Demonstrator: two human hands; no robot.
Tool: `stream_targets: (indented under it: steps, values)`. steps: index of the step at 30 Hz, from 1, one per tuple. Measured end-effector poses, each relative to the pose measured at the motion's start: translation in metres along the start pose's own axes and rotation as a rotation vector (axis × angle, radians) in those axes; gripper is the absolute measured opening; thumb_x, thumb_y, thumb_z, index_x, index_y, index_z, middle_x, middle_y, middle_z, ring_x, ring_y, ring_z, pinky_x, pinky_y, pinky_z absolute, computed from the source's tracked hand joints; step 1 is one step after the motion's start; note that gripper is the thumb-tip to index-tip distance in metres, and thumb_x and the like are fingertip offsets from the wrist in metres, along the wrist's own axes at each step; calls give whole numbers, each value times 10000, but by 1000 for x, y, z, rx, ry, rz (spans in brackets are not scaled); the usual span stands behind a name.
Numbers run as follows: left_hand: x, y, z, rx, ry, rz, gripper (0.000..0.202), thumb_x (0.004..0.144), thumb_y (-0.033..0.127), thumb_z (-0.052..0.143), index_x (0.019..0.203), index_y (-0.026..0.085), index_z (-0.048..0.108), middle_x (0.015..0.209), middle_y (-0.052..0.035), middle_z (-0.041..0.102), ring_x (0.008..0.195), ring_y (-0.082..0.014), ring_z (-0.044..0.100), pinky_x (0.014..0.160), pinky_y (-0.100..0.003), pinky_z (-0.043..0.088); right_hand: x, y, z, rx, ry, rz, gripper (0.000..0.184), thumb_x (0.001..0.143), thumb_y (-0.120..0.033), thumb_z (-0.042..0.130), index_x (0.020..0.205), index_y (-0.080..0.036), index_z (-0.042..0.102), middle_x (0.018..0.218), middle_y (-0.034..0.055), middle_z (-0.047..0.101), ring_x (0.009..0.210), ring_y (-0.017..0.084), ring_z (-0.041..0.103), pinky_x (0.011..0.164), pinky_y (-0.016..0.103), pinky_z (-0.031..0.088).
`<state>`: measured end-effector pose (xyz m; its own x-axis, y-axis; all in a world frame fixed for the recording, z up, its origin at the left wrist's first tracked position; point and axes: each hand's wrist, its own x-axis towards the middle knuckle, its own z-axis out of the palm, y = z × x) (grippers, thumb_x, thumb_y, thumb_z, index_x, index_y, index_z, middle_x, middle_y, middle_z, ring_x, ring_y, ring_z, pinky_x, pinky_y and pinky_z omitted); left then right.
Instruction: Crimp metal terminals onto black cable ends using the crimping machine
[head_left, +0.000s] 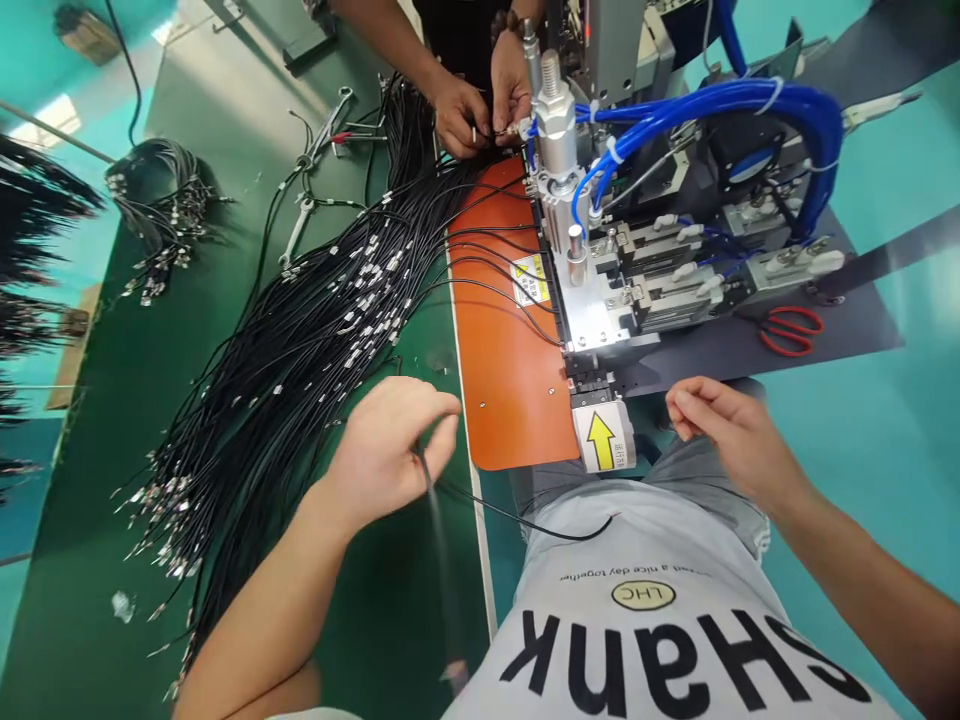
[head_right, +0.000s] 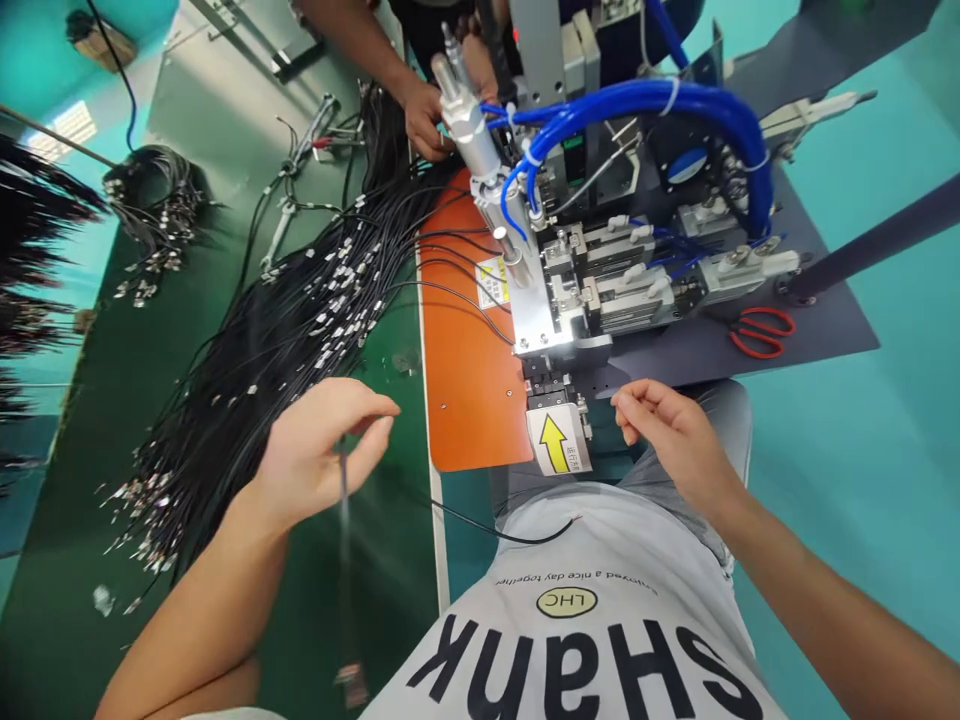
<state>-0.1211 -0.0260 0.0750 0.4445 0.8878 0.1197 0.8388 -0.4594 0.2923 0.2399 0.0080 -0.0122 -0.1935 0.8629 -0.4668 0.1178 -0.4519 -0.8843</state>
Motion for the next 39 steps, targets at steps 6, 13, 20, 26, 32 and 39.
stream_targets:
  steps: [6, 13, 20, 26, 32, 39]
  values:
    - [49, 72, 56, -43, -310, 272, 108, 858, 146, 470, 807, 200, 550, 703, 2, 594, 612, -137, 519, 565, -299, 314, -1, -2, 10, -62, -96, -57, 220, 946, -435, 573, 875, -232, 620, 692, -29, 542, 650, 118, 494, 675, 280, 403]
    - [63, 52, 89, 397, -214, -451, 269, 1020, 319, 317, 924, 179, 526, 662, -22, 616, 530, -159, 566, 497, -298, 177, -7, -2, 38, -406, -108, -390, 315, 875, -254, 662, 1184, -286, 606, 980, 10, 658, 753, 144, 599, 735, 319, 469]
    - [57, 67, 95, 200, -57, -256, 165, 990, 298, 414, 939, 189, 527, 716, -46, 605, 609, -199, 548, 564, -322, 300, 5, 5, 58, -304, -49, -663, 99, 889, -196, 643, 954, -259, 682, 926, 32, 707, 808, 174, 638, 718, 324, 523]
    - [55, 75, 99, -201, -32, 123, 191, 953, 109, 430, 1108, 176, 520, 888, -73, 626, 781, -189, 554, 700, -322, 437, 5, -4, 44, -242, -57, -544, 103, 812, -198, 734, 893, -250, 698, 868, 11, 710, 730, 156, 619, 690, 314, 535]
    - [49, 73, 112, -345, 62, 80, 241, 948, 99, 473, 1161, 193, 533, 904, -59, 663, 817, -168, 625, 711, -285, 495, 5, -1, 38, -244, -49, -518, 40, 827, -223, 729, 849, -256, 725, 875, 13, 724, 750, 169, 641, 691, 321, 533]
    - [52, 83, 121, -293, 41, 51, 279, 978, 146, 432, 1240, 170, 522, 828, -60, 666, 742, -170, 634, 681, -300, 510, 5, 2, 37, -425, -50, -597, 110, 924, -250, 614, 902, -255, 722, 903, 23, 734, 802, 178, 657, 745, 333, 521]
